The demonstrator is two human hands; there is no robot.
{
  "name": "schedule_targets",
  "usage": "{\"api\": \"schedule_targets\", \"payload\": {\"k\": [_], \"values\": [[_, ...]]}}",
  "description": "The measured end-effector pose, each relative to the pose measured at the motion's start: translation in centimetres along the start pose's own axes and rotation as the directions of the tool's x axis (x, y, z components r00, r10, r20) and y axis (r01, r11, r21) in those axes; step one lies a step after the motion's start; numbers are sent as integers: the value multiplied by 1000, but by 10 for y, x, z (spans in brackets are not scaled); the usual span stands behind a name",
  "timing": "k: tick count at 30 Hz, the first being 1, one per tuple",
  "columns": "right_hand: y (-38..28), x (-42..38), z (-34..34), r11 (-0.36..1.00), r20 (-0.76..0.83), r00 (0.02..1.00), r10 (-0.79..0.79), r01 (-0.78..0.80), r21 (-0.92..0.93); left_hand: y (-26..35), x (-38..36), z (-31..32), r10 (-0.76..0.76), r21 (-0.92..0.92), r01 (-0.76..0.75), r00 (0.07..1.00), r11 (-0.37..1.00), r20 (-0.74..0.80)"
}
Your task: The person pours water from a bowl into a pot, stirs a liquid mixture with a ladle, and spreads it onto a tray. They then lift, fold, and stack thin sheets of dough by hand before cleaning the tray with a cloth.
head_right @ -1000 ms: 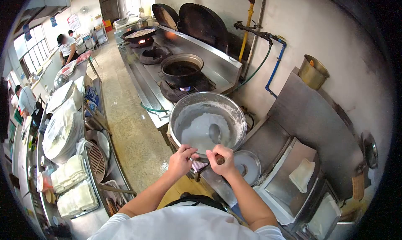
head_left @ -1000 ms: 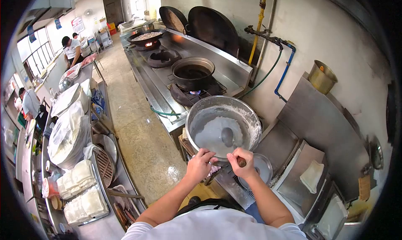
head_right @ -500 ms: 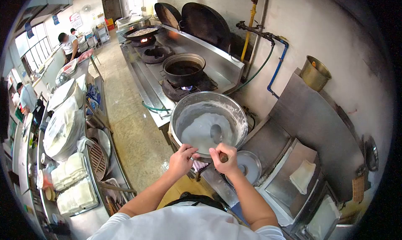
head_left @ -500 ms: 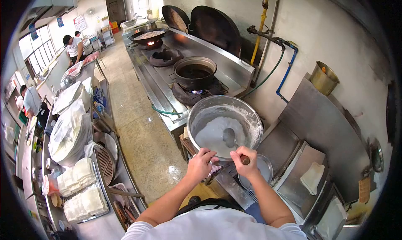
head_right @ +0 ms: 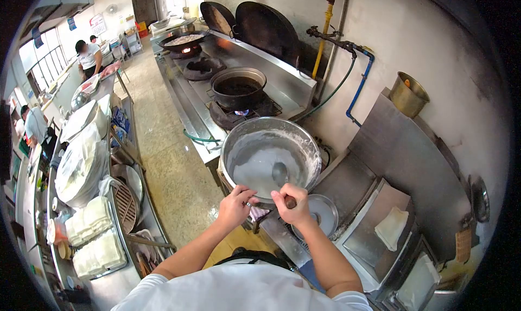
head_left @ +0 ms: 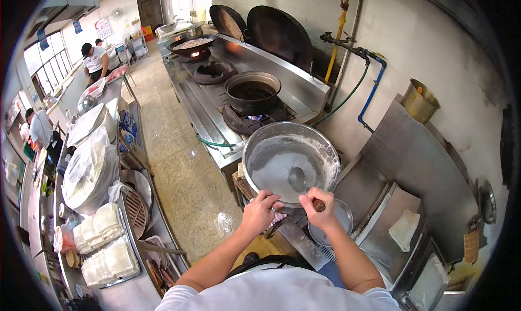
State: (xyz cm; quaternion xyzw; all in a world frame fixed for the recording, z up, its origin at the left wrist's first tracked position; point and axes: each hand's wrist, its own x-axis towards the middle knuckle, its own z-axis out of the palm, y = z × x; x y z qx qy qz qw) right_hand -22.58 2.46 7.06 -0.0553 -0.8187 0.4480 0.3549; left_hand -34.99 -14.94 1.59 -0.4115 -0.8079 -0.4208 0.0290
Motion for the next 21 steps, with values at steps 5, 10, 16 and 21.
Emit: {"api": "schedule_targets", "payload": {"k": [5,10,16,21], "values": [[-25,14,-5,961,-37,990,136,-123,247,-2,-1,2,7,-14,-7,1000,1000,-7],[17,0,16,985,-109,994,-17,35,169,-4,1,1,6,-24,-6,1000,1000,13],[-25,9,0,994,-10,994,108,-108,3,-10,2,0,37,-55,-36,999,998,16],[2,5,25,972,-215,967,136,-88,218,-17,2,3,58,-80,-57,998,995,8]]}}
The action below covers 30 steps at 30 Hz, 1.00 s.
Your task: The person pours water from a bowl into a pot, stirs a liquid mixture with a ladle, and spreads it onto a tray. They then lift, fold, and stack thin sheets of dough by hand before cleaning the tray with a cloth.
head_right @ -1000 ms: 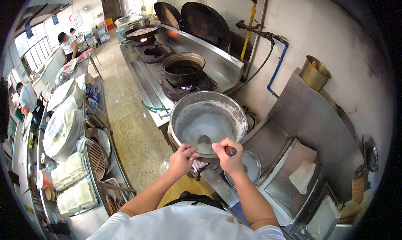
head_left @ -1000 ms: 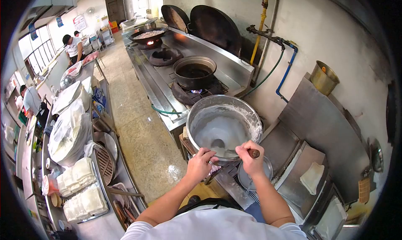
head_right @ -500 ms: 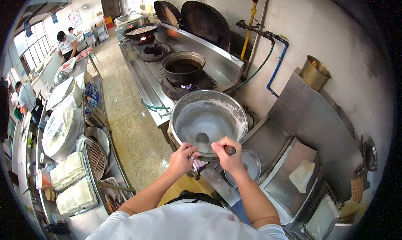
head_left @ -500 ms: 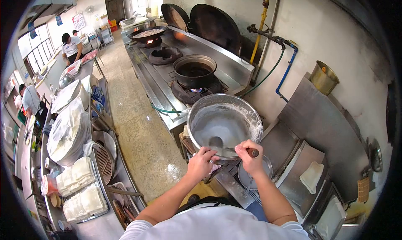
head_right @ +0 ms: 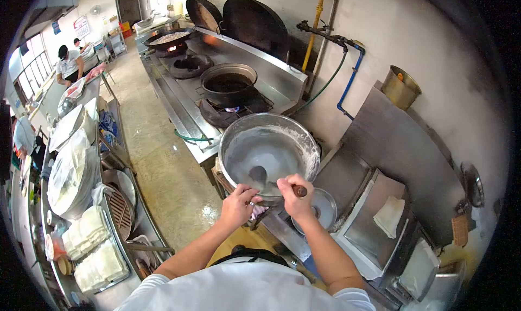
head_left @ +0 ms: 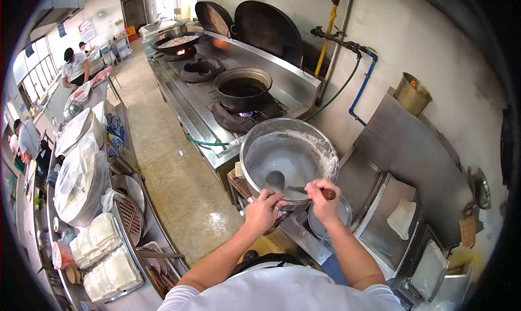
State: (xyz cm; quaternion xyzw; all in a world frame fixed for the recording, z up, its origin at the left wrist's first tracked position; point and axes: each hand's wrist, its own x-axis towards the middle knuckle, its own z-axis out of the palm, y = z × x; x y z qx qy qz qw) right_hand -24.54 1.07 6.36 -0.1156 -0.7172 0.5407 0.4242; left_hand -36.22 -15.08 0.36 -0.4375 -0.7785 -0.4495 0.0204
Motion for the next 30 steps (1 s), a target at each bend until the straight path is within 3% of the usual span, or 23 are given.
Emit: {"api": "schedule_targets", "payload": {"k": [2,5,8,11,15,19,25,27,28,30], "values": [[16,-3,8,998,-28,998,-54,56,43,0,1,-3,28,-10,-28,1000,1000,-10],[17,-5,1,967,119,982,-145,166,-194,1,2,-8,28,14,-28,1000,999,13],[-20,-9,1,955,155,988,13,34,-295,2,3,-12,40,24,-40,999,999,28],[-36,-9,8,985,-5,999,41,-41,-167,-4,4,-9,66,-12,-65,998,998,15],[2,-22,21,960,-337,911,238,-169,221,-9,5,-2,89,-71,-90,996,993,-22],[17,-35,10,957,-466,839,281,-284,64,-11,5,-3,92,-77,-93,996,993,-14],[3,-59,-6,906,-478,787,391,-421,49,-4,2,-4,76,-67,-76,997,995,-12],[21,-85,-16,882,-475,771,424,-471,21,-4,-1,-6,33,-121,-23,996,992,82],[22,-101,-18,860,-411,764,497,-497,115,2,-3,-12,40,-130,-28,995,991,93],[17,-136,-19,836,-306,784,541,-540,93,6,-16,-17,118,-123,-108,990,986,79]]}}
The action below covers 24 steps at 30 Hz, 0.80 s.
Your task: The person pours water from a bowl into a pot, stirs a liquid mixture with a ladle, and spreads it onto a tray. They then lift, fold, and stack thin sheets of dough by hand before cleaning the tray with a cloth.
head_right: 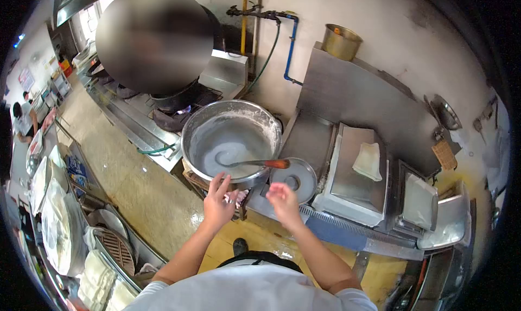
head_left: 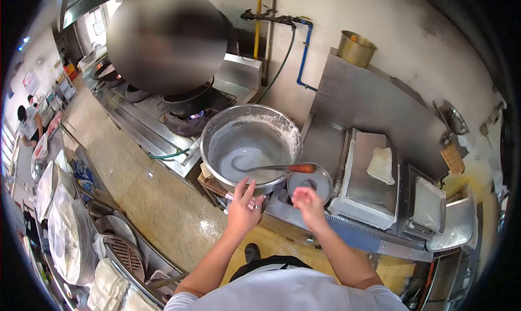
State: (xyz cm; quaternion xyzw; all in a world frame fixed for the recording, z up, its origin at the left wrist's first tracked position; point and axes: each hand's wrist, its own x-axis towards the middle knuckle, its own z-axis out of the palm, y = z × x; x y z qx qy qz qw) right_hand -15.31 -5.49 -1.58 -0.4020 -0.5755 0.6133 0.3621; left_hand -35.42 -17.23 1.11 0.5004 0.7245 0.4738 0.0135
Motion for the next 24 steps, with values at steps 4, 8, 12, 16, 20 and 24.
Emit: {"api": "schedule_targets", "payload": {"k": [4,8,12,16,20,24], "values": [[33,-58,-31,998,169,985,41,-33,-47,35,-47,4,-35,-170,61,987,984,154],[61,-114,-72,991,168,980,103,-86,-104,53,-97,46,-32,-308,137,946,942,322],[61,-160,-118,989,125,983,131,-121,-84,112,-126,76,32,-316,125,893,941,448],[62,-206,-173,983,49,988,143,-136,-119,154,-160,116,119,-347,88,838,934,533],[63,-255,-232,981,-61,986,154,-160,-109,195,-201,151,173,-356,81,763,931,623],[86,-300,-283,977,-169,970,173,-191,-98,233,-239,180,214,-373,89,688,924,694]]}}
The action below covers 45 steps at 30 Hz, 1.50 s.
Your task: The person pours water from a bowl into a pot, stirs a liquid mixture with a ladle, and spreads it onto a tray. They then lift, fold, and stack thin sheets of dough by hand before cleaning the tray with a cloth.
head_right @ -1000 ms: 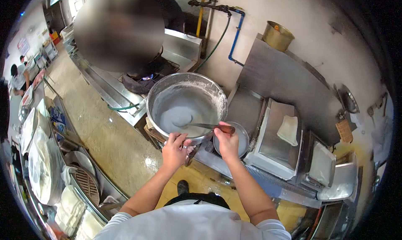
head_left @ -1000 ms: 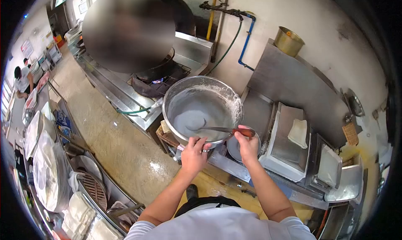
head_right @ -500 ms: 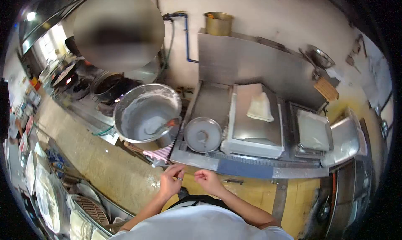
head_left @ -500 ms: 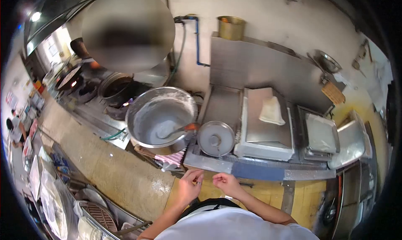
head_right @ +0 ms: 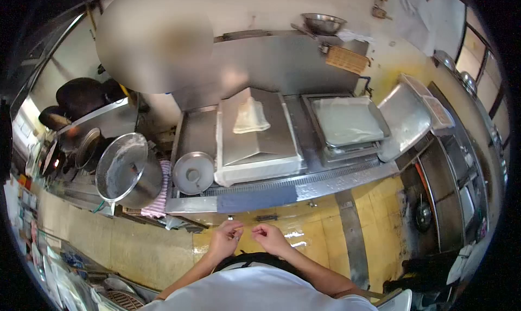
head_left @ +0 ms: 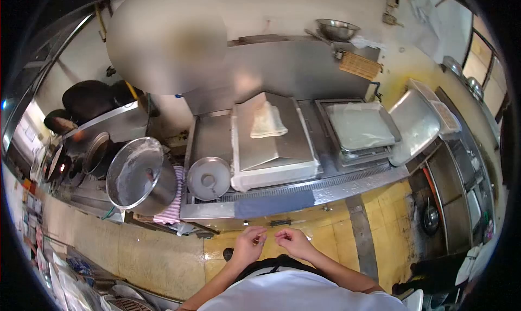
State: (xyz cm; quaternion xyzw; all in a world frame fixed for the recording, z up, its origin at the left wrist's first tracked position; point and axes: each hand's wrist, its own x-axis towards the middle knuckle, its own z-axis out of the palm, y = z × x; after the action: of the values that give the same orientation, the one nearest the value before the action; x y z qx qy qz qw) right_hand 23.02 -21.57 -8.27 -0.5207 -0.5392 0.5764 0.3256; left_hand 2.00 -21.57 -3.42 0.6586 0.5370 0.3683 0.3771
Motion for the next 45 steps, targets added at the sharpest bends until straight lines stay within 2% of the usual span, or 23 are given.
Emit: {"api": "schedule_targets", "payload": {"k": [8,12,17,20,27,31,32,35,38,41,42,45], "values": [[8,-32,-61,1000,-111,994,-8,11,28,35,23,62,31,-30,-27,990,999,139],[-2,-29,-77,995,-138,990,28,-15,94,42,49,78,67,49,-78,979,996,194],[-5,-13,-108,999,-208,978,27,-19,40,39,95,107,172,16,-181,957,983,233],[-8,2,-133,1000,-283,959,27,-23,18,42,130,124,159,-3,-165,946,986,281],[-32,57,-186,995,-357,932,53,-82,-65,38,214,148,267,-108,-245,912,964,312],[-43,81,-199,994,-421,907,-7,-41,-105,42,250,155,287,-115,-263,889,958,355],[-46,85,-203,997,-416,909,6,-36,-65,41,257,158,293,-113,-270,884,956,364],[-34,93,-220,993,-480,877,-3,-53,-103,35,275,172,308,-154,-270,886,950,346],[-24,100,-252,982,-508,860,38,-127,-141,54,289,180,265,-43,-266,904,963,335],[-27,111,-305,927,-548,837,-15,-194,-321,50,313,204,249,117,-322,876,940,412],[-32,116,-323,939,-574,818,-43,-164,-303,56,322,216,208,88,-265,889,960,408],[-22,140,-399,890,-575,804,-151,-143,-434,67,356,262,276,96,-332,888,939,369]]}}
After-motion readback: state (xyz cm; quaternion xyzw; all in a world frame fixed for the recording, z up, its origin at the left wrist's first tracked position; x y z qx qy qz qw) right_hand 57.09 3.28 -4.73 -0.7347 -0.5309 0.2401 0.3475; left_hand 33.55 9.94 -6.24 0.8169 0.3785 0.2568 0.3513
